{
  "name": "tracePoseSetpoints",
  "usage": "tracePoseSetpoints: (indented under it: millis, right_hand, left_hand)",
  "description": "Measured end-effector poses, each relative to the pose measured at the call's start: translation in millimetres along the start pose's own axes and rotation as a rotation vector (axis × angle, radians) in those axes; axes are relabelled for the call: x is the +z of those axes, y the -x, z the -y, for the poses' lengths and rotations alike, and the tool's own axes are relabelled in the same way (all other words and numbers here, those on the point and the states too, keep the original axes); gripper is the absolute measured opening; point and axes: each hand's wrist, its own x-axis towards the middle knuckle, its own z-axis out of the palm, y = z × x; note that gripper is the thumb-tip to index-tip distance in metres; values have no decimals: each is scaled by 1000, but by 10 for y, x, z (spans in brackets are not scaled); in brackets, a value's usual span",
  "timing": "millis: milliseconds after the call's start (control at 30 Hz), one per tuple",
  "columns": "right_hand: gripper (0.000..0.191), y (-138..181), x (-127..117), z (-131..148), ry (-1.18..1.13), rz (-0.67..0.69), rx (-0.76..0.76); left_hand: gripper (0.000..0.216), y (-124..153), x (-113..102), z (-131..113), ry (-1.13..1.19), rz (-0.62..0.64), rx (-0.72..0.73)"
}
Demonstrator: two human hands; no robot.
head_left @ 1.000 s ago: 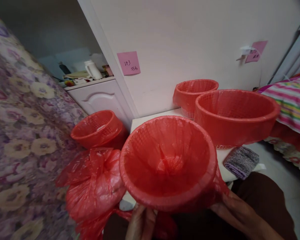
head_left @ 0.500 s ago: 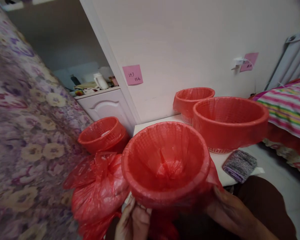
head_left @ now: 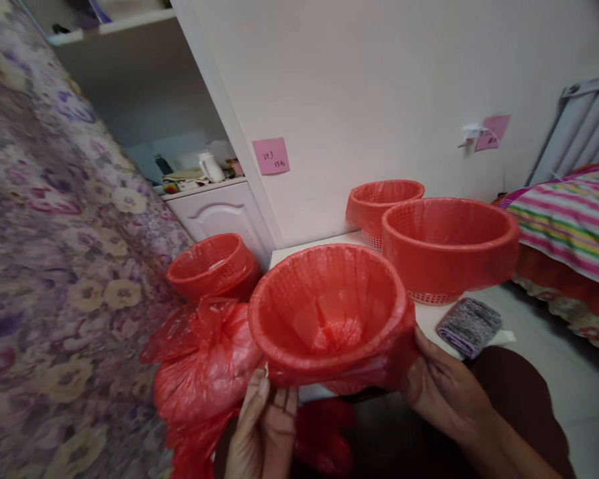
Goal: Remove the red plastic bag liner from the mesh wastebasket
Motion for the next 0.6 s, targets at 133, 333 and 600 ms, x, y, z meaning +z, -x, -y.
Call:
tracePoseSetpoints:
  millis: [133,333,600]
  right_hand:
    - [25,10,55,45,71,-114,-58]
    - [17,33,15,188,189,-160,-81]
    - [19,64,57,423,285,-181,-78]
  left_hand:
    - [35,-8,-3,-25,-9,25,165]
    - [49,-150,-198,-51,-333,216,402]
    - [25,-217,-258,-234,-1321,470,1170]
